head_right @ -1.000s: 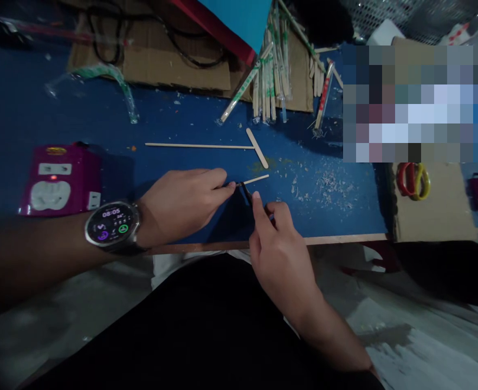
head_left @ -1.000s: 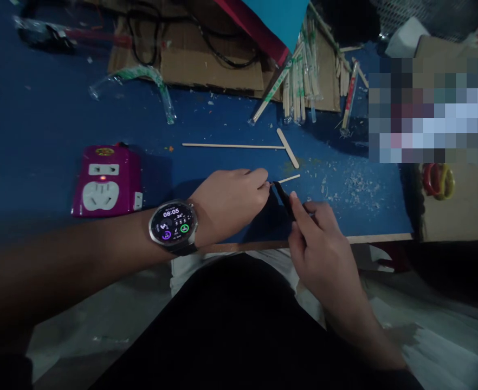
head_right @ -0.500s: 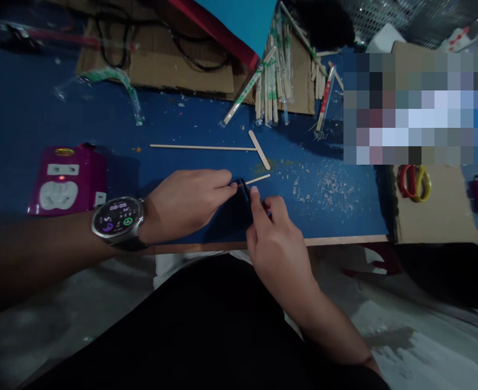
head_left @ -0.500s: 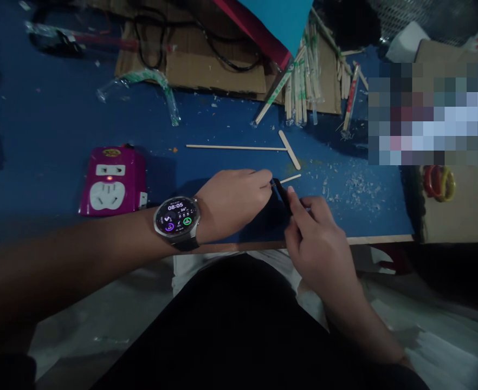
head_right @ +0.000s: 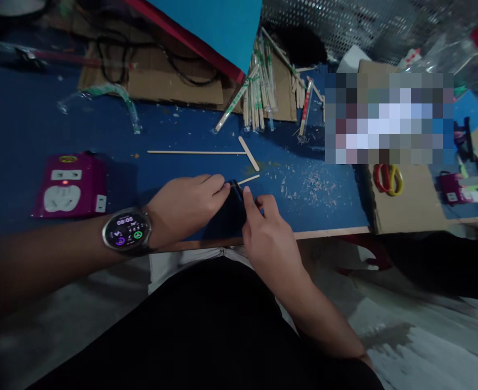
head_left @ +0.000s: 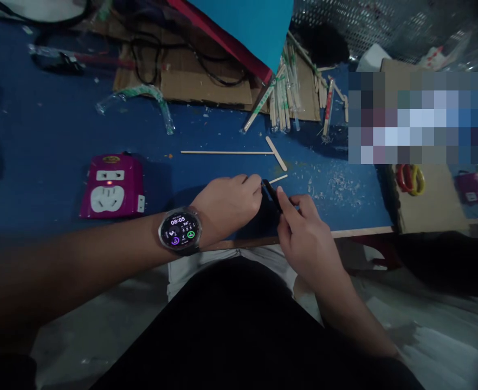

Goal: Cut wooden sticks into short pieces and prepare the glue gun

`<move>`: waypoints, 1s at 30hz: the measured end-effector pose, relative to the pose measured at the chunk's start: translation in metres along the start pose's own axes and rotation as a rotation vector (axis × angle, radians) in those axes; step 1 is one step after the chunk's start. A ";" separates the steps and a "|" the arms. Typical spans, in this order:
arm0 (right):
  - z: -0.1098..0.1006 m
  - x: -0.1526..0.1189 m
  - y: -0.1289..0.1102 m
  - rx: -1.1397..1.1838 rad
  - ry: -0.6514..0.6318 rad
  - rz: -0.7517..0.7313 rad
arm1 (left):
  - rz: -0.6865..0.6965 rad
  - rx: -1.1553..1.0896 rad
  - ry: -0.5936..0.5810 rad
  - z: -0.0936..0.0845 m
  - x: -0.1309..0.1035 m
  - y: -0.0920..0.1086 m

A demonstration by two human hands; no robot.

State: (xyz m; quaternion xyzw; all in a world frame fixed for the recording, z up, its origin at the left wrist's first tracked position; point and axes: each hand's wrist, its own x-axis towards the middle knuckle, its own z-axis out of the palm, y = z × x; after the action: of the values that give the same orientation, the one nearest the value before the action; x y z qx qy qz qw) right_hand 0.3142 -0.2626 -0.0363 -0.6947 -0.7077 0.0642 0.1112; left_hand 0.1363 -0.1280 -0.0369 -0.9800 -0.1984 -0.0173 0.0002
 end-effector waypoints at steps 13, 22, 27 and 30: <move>0.001 -0.002 0.002 -0.065 0.021 -0.060 | 0.047 0.020 0.080 0.000 -0.002 0.008; 0.001 0.017 0.003 -0.047 -0.039 -0.027 | 0.032 -0.006 0.061 0.002 0.000 -0.001; 0.003 0.024 0.004 -0.024 -0.047 -0.014 | 0.016 0.009 0.084 0.007 -0.003 -0.004; 0.003 0.022 0.004 -0.015 -0.038 -0.021 | 0.000 0.049 0.133 0.009 -0.006 -0.003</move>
State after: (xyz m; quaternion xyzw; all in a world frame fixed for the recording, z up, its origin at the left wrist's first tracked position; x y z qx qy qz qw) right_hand 0.3167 -0.2403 -0.0390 -0.6867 -0.7175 0.0709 0.0932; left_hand 0.1297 -0.1277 -0.0465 -0.9764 -0.1983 -0.0773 0.0373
